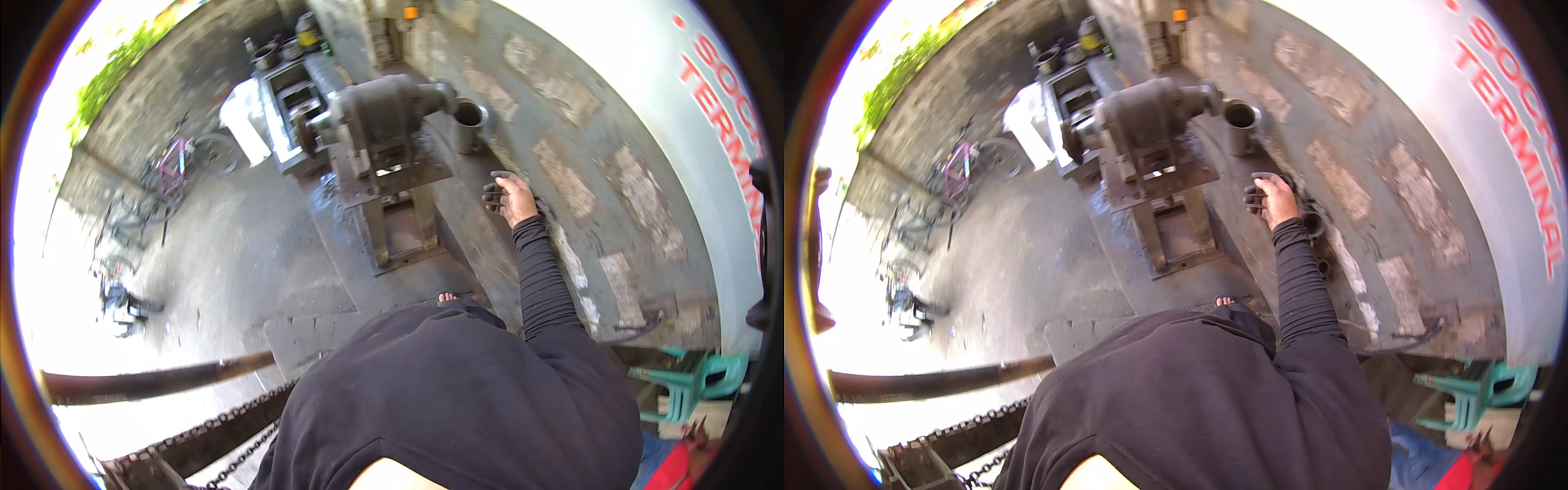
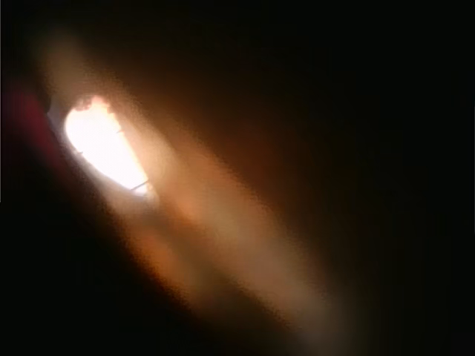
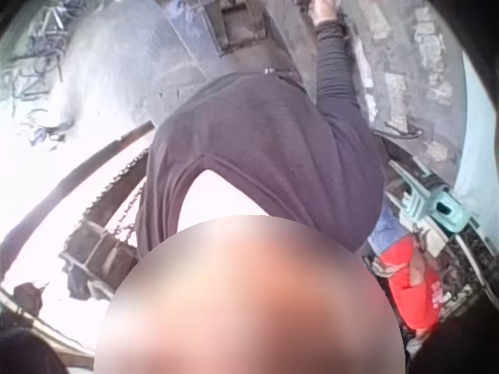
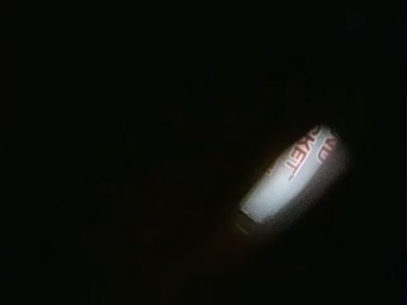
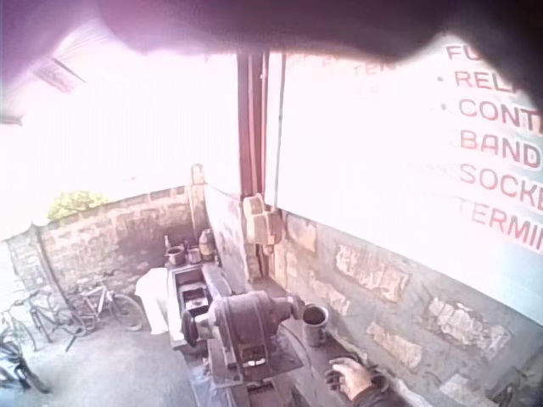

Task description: The person disassembles a mechanical housing on a workbench, removes internal components, and then uses a bench grinder to clean the exterior of a cylindrical part. The person handles various metal parts and tools throughout the process.

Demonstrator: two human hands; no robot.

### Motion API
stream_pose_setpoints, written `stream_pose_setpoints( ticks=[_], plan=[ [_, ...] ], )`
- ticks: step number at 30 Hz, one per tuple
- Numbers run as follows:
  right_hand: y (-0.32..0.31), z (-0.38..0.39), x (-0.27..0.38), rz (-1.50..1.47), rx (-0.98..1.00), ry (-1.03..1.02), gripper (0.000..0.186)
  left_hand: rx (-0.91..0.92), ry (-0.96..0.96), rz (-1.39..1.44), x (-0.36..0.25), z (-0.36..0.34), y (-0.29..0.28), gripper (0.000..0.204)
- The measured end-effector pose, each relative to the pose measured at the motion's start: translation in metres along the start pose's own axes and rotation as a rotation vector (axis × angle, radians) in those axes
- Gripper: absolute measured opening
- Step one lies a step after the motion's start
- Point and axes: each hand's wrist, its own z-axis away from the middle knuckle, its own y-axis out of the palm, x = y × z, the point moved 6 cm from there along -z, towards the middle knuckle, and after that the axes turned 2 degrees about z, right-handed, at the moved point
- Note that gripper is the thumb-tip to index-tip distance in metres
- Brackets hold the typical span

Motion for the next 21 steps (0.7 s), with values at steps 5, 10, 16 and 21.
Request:
stream_pose_setpoints(
  ticks=[5,10,16,21],
  plan=[
    [0.092,-0.032,-0.029,0.285,0.295,0.027,0.018,-0.048,-0.118,0.042,0.058,0.031,0.009,0.026],
    [0.145,-0.065,-0.059,0.855,0.541,-0.140,0.035,-0.061,-0.229,0.061,0.097,0.056,0.026,0.027],
    [0.195,-0.135,-0.072,1.502,0.522,-0.441,0.061,-0.032,-0.247,-0.014,0.088,0.066,0.045,0.027],
    [0.223,-0.152,-0.074,1.742,0.457,-0.489,0.063,-0.015,-0.045,-0.210,0.032,0.061,0.046,0.028]
  ],
)
